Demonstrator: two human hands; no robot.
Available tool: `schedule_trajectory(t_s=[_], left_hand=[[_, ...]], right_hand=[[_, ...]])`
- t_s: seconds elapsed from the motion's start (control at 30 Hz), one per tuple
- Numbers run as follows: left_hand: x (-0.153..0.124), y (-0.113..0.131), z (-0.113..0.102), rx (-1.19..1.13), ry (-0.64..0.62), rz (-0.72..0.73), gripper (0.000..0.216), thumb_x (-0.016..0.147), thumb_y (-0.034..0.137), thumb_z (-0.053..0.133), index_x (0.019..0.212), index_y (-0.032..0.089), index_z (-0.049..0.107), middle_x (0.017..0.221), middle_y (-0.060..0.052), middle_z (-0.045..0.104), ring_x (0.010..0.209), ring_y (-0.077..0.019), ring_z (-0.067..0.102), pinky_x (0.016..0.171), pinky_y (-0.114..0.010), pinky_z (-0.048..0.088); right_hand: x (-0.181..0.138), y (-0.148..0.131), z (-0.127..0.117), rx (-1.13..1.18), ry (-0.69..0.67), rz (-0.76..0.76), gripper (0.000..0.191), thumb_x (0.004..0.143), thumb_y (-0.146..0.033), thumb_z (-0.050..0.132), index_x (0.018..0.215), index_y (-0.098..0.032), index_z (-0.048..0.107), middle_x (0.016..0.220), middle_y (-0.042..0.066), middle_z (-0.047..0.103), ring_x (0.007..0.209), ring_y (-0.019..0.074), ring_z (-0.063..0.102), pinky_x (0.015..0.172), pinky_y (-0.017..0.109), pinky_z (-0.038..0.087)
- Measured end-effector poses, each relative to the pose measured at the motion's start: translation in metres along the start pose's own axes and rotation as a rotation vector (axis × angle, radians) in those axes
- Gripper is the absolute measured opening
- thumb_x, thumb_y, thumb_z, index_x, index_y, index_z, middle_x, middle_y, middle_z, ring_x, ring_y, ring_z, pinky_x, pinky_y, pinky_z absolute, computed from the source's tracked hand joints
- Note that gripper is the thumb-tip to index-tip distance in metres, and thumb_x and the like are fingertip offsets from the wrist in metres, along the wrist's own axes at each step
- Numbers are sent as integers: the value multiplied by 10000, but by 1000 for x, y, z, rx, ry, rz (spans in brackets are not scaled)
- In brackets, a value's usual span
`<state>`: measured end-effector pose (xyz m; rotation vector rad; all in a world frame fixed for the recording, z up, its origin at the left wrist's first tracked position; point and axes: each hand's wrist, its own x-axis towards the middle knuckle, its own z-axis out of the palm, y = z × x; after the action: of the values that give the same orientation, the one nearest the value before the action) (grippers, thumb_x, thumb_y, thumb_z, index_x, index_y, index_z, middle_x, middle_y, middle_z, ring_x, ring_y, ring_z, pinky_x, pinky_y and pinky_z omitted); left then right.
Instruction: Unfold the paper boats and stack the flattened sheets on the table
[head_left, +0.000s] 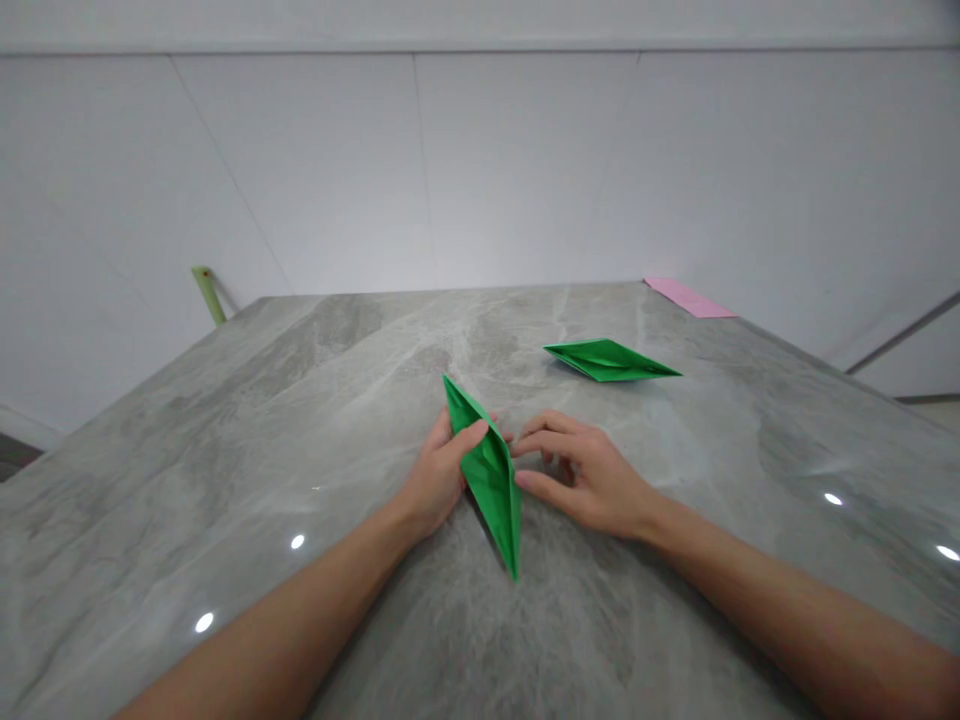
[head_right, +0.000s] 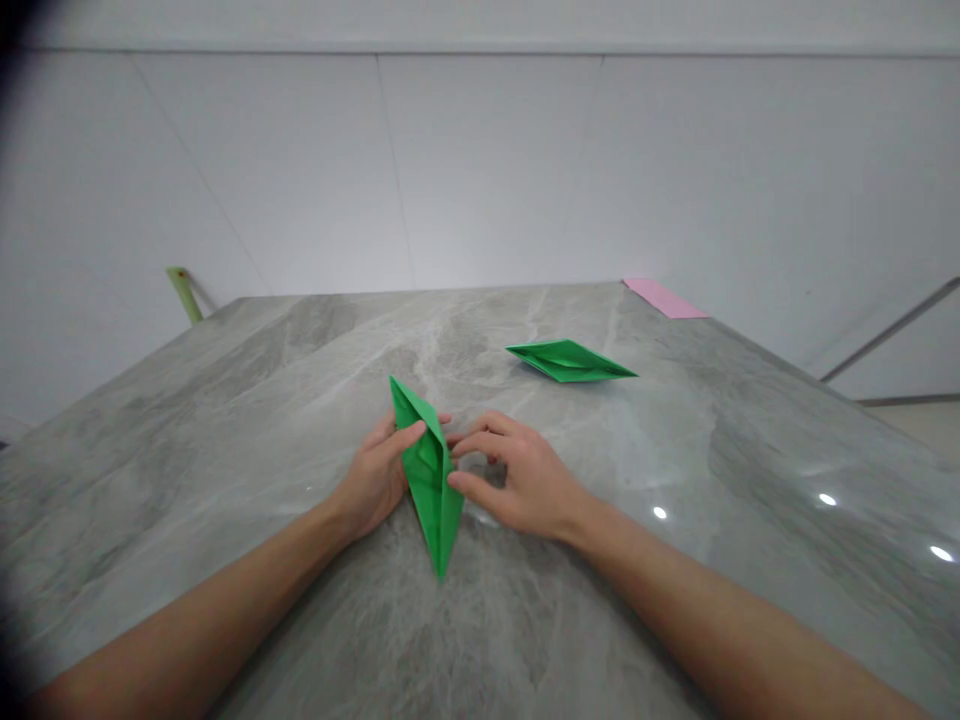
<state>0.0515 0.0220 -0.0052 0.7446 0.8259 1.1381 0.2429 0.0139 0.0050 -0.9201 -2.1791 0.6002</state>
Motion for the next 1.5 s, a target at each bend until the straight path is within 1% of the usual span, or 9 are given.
schedule_trajectory(t_s=[0.17,0.3,0.4,0.57,0.8,0.93,1.17,1.3,1.5], left_hand=[[0,-2,-4,118,-35,3,843,699,122,741,1437,210,344,1318,-153,575,930,-218,695,721,-307,541],[3,-4,-7,181,-41,9,930,661,95,776,1462,207,315,1332,-172,540,999,-225,692,832,-339,535],[4,-5,-10,258,-68,32,796,675,110,774,1386,227,435,1297,-143,557,1056,-249,684,892,-393,541],[1,-8,-16,617,-259,253,192,814,150,610,966,214,708,1209,-108,594,1123,-259,625,798,-372,593],[-11,4,-18,1266,-575,711,602,850,-24,417,1307,311,618,1580,-87,353,1400,-289,387,1104,-559,391],[-11,7,-16,1378,-700,761,449,896,50,482,1275,251,615,1512,-98,485,1440,-290,335,1165,-591,283],[-3,2,-21,1352,-591,904,246,928,94,486,1020,225,673,1149,-57,738,1284,-298,489,1082,-542,375],[1,5,-25,1286,-265,1067,185,934,169,535,978,240,700,885,-53,747,1004,-250,610,965,-451,448],[1,14,-29,1357,147,1235,241,911,146,570,951,321,730,825,17,759,937,-235,618,1147,-566,104]], right_hand=[[4,27,-10,-145,124,209,177,888,-286,577,896,-210,736,797,38,704,662,166,611,618,299,484],[1,75,-49,-535,447,242,238,824,-274,604,996,-191,745,1044,132,701,1037,297,620,945,456,467],[-11,113,-83,-732,588,439,490,802,-349,643,1256,-166,665,1302,192,613,1252,376,520,1058,544,378],[-22,145,-98,-590,536,610,578,836,-484,616,1308,-152,643,1241,182,676,1107,343,630,963,485,473],[-13,136,-88,-546,469,511,340,847,-304,552,1092,-203,765,1012,127,742,935,299,662,881,455,488],[-9,125,-82,-466,403,433,316,854,-296,537,1037,-197,775,975,113,738,873,266,660,833,415,491],[3,82,-57,-299,190,274,289,845,-265,560,1041,-213,766,898,57,713,754,183,637,699,305,486],[5,60,-46,-258,105,235,324,814,-198,560,1070,-198,758,851,50,672,673,160,590,645,291,460],[4,42,-38,-194,2,174,287,821,-184,563,1025,-181,765,778,36,614,629,140,555,585,265,429]])
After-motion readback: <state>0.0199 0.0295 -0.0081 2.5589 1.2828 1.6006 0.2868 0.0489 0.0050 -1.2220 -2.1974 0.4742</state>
